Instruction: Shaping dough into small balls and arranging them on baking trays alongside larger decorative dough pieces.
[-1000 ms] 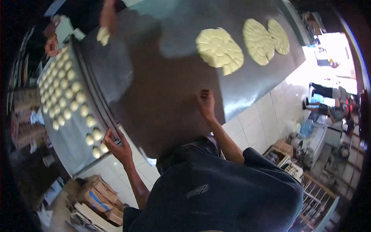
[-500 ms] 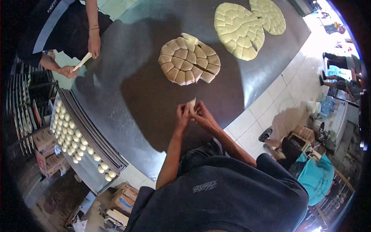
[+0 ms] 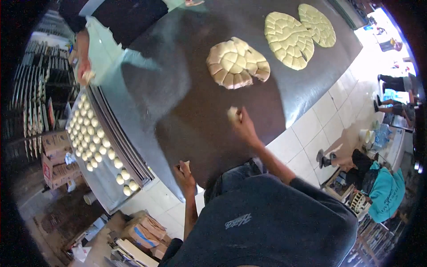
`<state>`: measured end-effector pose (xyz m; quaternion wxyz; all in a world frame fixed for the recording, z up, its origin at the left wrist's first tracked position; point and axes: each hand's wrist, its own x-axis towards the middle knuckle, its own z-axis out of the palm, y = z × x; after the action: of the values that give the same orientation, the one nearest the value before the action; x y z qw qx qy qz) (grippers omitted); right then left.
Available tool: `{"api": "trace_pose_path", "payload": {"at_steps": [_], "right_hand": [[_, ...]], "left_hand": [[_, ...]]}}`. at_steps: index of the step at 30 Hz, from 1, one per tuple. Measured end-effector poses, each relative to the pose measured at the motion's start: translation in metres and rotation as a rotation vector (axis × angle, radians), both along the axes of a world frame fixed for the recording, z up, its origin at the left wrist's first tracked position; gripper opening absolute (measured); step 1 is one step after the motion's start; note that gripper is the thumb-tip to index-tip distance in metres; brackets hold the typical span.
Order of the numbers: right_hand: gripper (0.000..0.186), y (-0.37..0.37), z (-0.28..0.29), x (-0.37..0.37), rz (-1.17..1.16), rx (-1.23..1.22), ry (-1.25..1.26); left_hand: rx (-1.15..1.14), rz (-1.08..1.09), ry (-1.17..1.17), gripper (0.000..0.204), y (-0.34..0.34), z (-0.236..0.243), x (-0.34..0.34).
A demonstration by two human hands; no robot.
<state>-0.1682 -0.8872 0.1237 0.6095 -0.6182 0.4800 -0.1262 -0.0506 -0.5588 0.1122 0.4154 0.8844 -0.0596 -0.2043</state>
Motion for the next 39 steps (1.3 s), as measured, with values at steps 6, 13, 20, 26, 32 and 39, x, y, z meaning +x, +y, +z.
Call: {"api": "trace_pose_path", "payload": {"at_steps": [6,13,20,26,32,39], "right_hand": [[0.045,0.087,-0.024,-0.006,0.399,-0.897,0.299],[0.029,0.088,-0.092,0.022,0.289,-1.135,0.189],[0.026,0.039,-0.073,0.011,0.170,-1.041,0.374],[0.016,0.053,-0.069,0.016,0.364,-1.050,0.059],[0.013,0.007,-0.072,0.011,0.276,-1.106,0.197],[0.021,0.056,-0.051,-0.005,0.358,-0.894,0.139]], "left_hand": [[0.540,-0.369,-1.124,0.045,0.053,-0.065,0.077],[0.015,-0.108,-0.569,0.035,0.011,-0.041,0.031],[0.144,0.094,-0.680,0.032,0.011,-0.052,0.096],[-0.023,-0.162,-0.844,0.027,-0.011,-0.045,0.064],[0.047,0.219,-0.565,0.029,0.019,-0.073,0.095],[-0.046,-0.087,-0.700,0.028,-0.001,-0.039,0.048]]}}
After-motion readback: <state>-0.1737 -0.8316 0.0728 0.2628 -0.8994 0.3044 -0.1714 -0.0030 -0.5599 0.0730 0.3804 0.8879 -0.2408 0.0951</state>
